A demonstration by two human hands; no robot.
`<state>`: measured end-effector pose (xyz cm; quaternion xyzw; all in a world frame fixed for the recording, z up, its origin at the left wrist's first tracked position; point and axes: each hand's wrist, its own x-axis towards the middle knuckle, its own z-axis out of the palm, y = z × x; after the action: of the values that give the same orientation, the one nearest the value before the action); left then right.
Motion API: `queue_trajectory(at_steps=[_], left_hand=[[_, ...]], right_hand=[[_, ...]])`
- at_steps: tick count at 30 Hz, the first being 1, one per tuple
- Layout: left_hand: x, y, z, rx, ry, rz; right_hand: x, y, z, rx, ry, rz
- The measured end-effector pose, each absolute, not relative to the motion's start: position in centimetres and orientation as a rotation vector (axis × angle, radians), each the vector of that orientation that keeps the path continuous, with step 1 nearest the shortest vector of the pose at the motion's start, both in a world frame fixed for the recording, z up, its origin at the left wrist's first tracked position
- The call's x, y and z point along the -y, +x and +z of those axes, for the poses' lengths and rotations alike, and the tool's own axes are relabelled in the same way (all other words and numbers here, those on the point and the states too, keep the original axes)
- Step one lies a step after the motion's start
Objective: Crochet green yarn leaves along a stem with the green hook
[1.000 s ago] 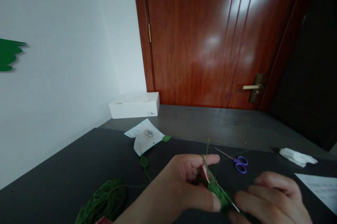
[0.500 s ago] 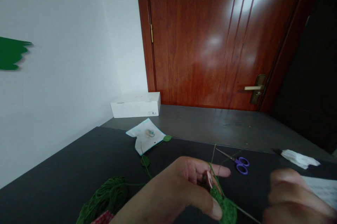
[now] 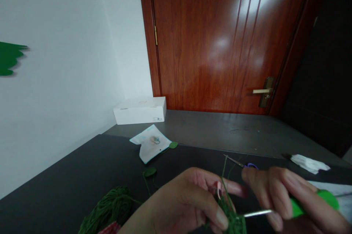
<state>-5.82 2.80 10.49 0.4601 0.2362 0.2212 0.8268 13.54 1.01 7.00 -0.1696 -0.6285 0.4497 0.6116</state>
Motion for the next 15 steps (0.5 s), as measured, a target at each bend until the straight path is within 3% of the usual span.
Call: queue_trajectory(at_steps=[6, 15], left_hand=[[-2.1, -5.3, 10.9, -0.714, 1.053, 0.901], [-1.7, -4.5, 9.6, -0.838, 1.293, 1.108]], right_hand=[[-1.3, 12.1, 5.7, 1.242, -0.364, 1.13], [-0.6, 11.8, 4.5, 1.193, -0.365, 1.03]])
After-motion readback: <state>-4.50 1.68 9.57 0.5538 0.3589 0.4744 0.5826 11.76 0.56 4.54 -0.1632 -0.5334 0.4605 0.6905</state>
